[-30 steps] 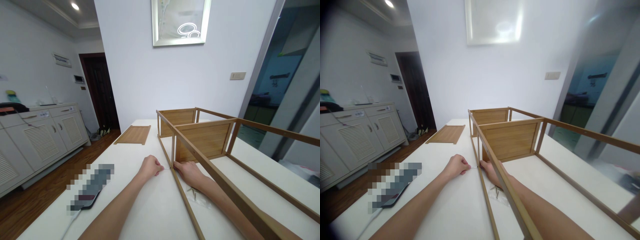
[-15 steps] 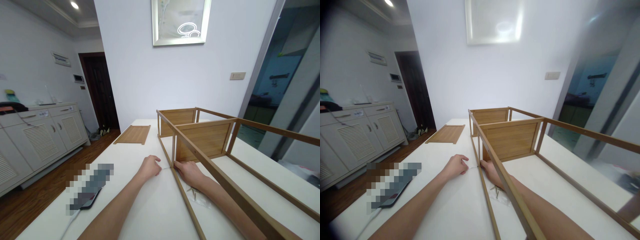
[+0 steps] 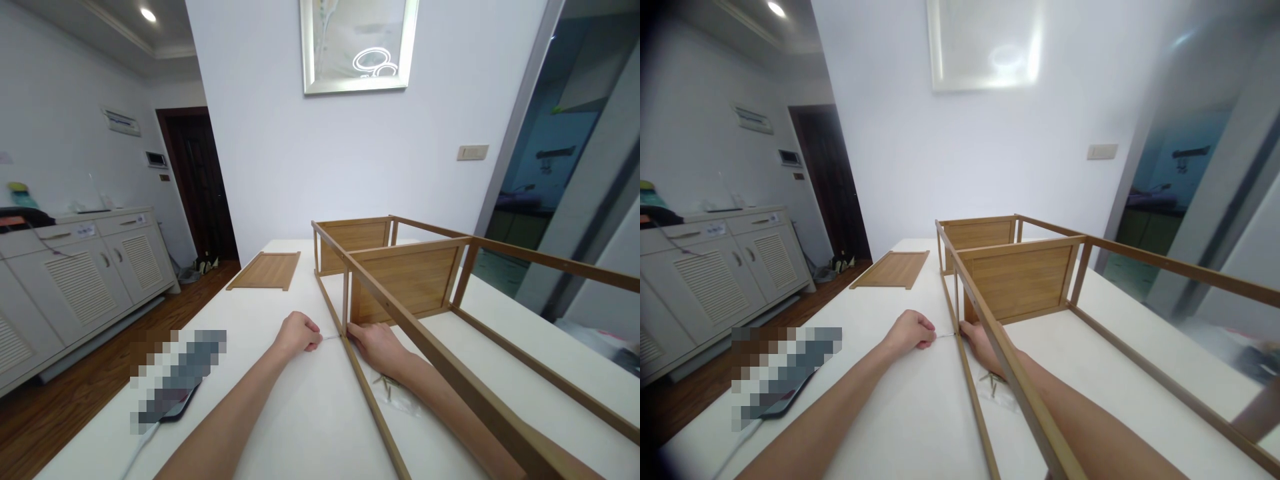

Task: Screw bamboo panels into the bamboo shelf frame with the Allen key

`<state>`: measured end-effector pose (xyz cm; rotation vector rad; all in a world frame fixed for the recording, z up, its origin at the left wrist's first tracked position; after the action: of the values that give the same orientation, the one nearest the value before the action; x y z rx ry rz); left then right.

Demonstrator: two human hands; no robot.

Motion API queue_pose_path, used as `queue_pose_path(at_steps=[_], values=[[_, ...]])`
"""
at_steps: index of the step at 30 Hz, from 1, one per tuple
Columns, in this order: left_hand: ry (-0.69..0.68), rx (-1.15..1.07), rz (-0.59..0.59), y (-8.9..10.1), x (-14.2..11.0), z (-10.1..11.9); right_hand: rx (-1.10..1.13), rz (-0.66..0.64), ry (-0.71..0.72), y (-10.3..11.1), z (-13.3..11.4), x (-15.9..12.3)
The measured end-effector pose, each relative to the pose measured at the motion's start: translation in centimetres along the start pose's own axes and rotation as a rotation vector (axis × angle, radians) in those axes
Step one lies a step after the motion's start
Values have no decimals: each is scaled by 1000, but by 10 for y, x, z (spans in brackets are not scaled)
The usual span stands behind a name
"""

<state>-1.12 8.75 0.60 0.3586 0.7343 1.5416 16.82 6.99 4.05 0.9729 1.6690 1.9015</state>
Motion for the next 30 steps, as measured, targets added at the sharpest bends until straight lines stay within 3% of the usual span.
queue_pose_path(at_steps=[11,22,27,30], values=[[-232,397,189,10,-29,32,20,-18,-14,1,0,0],[-521,939,140,-12,-49,52,30,-15,-11,1,0,0],[-580,997,84,-25,-54,54,22,-24,-10,1,0,0],[-544,926,82,-20,-52,53,39,-33,-22,2,1,0]])
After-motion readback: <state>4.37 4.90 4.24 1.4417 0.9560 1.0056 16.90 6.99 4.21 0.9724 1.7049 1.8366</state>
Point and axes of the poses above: each hand's wrist, its own x-axis towards the middle knuckle, its own y-axis out of the back of the hand, z = x × y, the point moved 7 cm from there along x, towards the middle knuckle, and after that the axes turned 5 degrees about y, right-handed, at the moved point
